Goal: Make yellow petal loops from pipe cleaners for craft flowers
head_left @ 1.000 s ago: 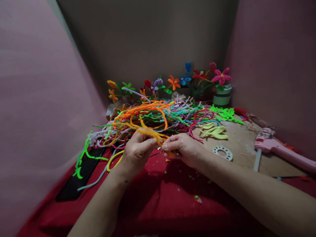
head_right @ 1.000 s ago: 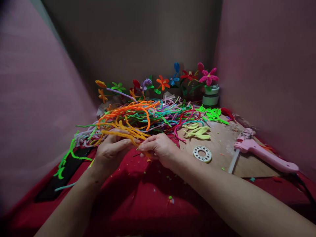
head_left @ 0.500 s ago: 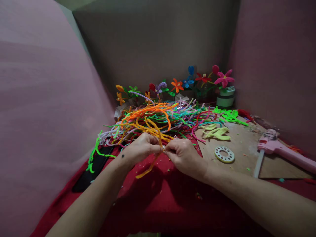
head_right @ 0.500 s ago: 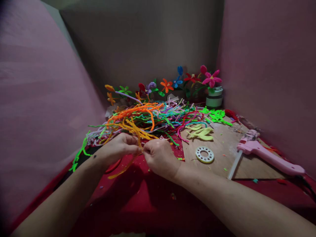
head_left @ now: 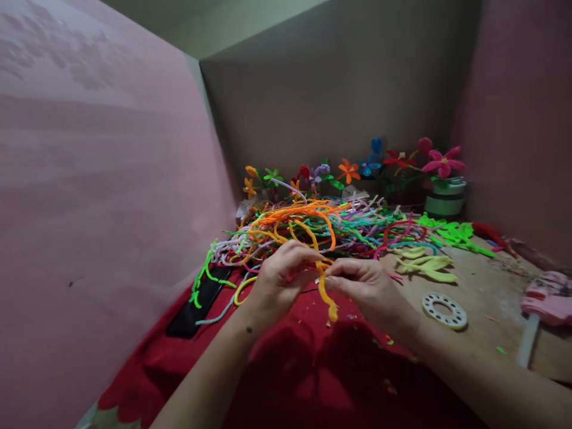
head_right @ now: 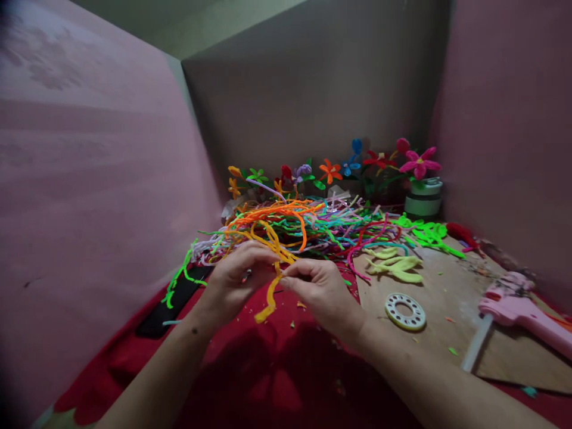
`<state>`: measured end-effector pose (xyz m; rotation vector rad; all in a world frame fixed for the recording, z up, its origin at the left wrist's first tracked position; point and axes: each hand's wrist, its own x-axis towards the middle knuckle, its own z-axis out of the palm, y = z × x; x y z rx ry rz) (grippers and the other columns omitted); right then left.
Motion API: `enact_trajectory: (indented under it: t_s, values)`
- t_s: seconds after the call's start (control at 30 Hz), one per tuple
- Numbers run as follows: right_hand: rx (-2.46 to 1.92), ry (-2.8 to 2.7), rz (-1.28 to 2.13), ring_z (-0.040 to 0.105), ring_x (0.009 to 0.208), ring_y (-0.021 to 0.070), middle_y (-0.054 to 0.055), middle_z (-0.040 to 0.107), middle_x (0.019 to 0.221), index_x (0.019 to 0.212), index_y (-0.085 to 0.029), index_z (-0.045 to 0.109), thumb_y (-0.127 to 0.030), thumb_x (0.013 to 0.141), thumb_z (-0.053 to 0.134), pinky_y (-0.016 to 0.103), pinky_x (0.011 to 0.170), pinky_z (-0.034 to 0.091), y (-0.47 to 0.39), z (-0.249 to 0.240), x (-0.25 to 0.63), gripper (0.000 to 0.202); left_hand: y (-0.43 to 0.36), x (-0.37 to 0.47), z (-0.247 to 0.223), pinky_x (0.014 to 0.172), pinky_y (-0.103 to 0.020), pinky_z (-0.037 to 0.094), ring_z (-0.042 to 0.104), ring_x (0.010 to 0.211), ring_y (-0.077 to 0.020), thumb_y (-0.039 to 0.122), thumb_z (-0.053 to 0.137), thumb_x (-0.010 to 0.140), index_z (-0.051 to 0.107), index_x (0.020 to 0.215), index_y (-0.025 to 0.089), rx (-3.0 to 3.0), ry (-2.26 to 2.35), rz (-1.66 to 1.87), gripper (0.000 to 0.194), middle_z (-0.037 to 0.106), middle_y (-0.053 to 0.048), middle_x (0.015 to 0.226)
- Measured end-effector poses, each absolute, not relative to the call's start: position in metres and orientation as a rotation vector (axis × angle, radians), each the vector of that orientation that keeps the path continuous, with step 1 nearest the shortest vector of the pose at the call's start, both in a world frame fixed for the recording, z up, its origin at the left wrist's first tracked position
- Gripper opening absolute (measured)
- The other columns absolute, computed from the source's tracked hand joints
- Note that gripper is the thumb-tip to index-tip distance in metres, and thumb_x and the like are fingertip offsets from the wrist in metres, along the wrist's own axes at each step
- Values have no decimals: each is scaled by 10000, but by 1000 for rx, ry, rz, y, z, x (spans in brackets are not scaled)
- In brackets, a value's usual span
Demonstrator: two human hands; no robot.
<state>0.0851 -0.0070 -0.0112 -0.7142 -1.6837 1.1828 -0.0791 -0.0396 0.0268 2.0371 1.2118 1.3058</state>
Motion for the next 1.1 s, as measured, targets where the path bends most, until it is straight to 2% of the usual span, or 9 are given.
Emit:
enact_trajectory:
  t_s: [0.1, 0.2, 0.37, 0.53, 0.7, 0.77, 0.87, 0.97, 1.1]
  values:
    - [-739, -1566, 1485, 373, 510, 89, -14, 503, 525, 575, -154, 635, -243, 649, 644, 251, 506, 284, -4, -9, 85, 117, -42, -81, 29, 771, -279, 423, 537, 862, -173, 195, 515, 826, 678, 869, 228, 2445, 1159, 1122, 171, 585, -70, 885]
    - [-727, -1531, 1599, 356, 495, 78, -23, 499, 507, 567, -149, 645, -240, 620, 662, 248, 502, 262, -4, -12, 84, 106, -42, -84, 30, 751, -269, 415, 530, 851, -172, 227, 484, 846, 653, 844, 218, 2522, 1126, 977, 169, 576, -71, 869]
    - [-770, -1535, 1563, 362, 495, 83, -22, 493, 504, 557, -150, 634, -254, 602, 659, 252, 503, 264, -5, -14, 83, 116, -38, -84, 34, 676, -262, 357, 472, 735, -161, 235, 492, 828, 576, 701, 198, 2460, 1223, 903, 157, 547, -38, 751]
    - [-790, -1628, 1391, 375, 504, 92, -16, 490, 505, 543, -152, 608, -251, 655, 612, 253, 510, 294, -7, -12, 83, 149, -25, -80, 31, 521, -222, 262, 333, 557, -107, 259, 515, 787, 491, 634, 186, 1986, 1240, 721, 171, 398, 35, 603]
    - [-808, -1720, 1021, 444, 563, 118, -2, 534, 549, 540, -161, 596, -196, 690, 567, 262, 577, 341, -7, -11, 84, 156, -17, -77, 22, 566, -215, 289, 355, 611, -111, 287, 528, 780, 507, 674, 179, 1838, 1166, 823, 153, 411, 33, 647]
    - [-811, -1697, 1091, 438, 560, 113, -5, 532, 554, 560, -159, 605, -214, 692, 576, 257, 570, 338, -5, -11, 84, 146, -16, -78, 20, 583, -216, 299, 365, 630, -113, 292, 518, 798, 498, 678, 178, 1887, 1168, 870, 167, 417, 29, 663]
    - [-810, -1560, 1389, 404, 532, 91, -12, 532, 567, 626, -144, 636, -258, 675, 614, 245, 539, 314, 0, -12, 83, 127, -17, -80, 19, 594, -218, 314, 380, 640, -114, 297, 489, 828, 484, 691, 180, 1954, 1178, 918, 179, 427, 26, 672]
    - [-782, -1425, 1610, 378, 500, 72, -11, 533, 541, 586, -126, 620, -258, 643, 644, 239, 512, 280, 5, -15, 83, 146, -15, -81, 16, 601, -218, 331, 397, 644, -112, 290, 472, 845, 474, 702, 181, 2033, 1193, 948, 179, 441, 23, 679]
    - [-828, -1340, 1578, 374, 479, 62, -22, 531, 523, 596, -119, 629, -245, 618, 661, 235, 503, 281, 6, -18, 82, 132, -12, -79, 3, 624, -221, 363, 450, 659, -112, 254, 450, 862, 504, 784, 179, 2208, 1253, 1036, 122, 494, 10, 717]
